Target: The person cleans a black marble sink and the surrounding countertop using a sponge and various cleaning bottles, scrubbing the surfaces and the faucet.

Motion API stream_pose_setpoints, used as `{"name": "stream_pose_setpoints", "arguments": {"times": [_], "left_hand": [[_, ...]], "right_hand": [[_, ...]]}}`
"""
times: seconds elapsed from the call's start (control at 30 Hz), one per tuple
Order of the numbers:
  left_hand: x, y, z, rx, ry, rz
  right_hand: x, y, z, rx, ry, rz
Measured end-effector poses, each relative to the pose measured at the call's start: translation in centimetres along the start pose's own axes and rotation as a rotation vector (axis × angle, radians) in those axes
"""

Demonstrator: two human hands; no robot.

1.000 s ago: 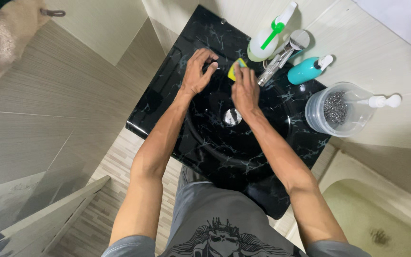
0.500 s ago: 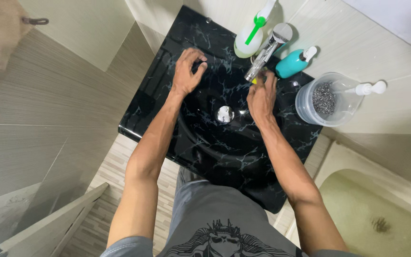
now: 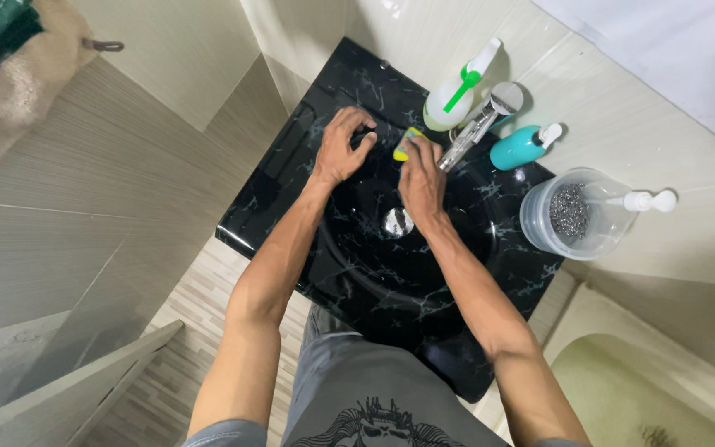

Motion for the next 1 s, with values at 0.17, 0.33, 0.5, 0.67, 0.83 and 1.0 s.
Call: {"name": "stream_pose_setpoints", "arguments": {"times": [0.17,0.33,0.5,0.67,0.83,1.0], "left_hand": [[0.1,0.6,0.1,-0.012,0.002,0.010],[0.2,1.2,0.1,-0.026,-0.026,0.004],[0.7,2.4,-2.3,-0.251,-0.067,-0.056],[2.3,3.3,-9.1,-0.086,-0.256,-0.139],[3.6,4.3,-14.3,0.043,-0.259,-0.051],[4.8,4.8,-16.4,0.120,-0.289,-0.067]], "right_hand": [[-1.9,-2.0,-1.7,0.001,0.031,0.165],[-1.4,-0.3,-1.7,0.029,-0.025,0.158],[1.3,3.3,0.3,0.070,-0.017,0.148],[3.1,4.7,3.1,0.178,-0.007,0.086],[4.7,5.2,6.0,0.238,-0.009,-0.005],[6.5,5.5,7.6,0.261,-0.041,-0.092]]}}
Point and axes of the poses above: each hand's wrist, its own x-axis away from the middle knuckle, its own z-axis out of the back of the hand, y = z × x, the point moved 2 cm from there along -x, towards the middle knuckle, and after that the axes turned 9 degrees about x, right-handed, at the moved point
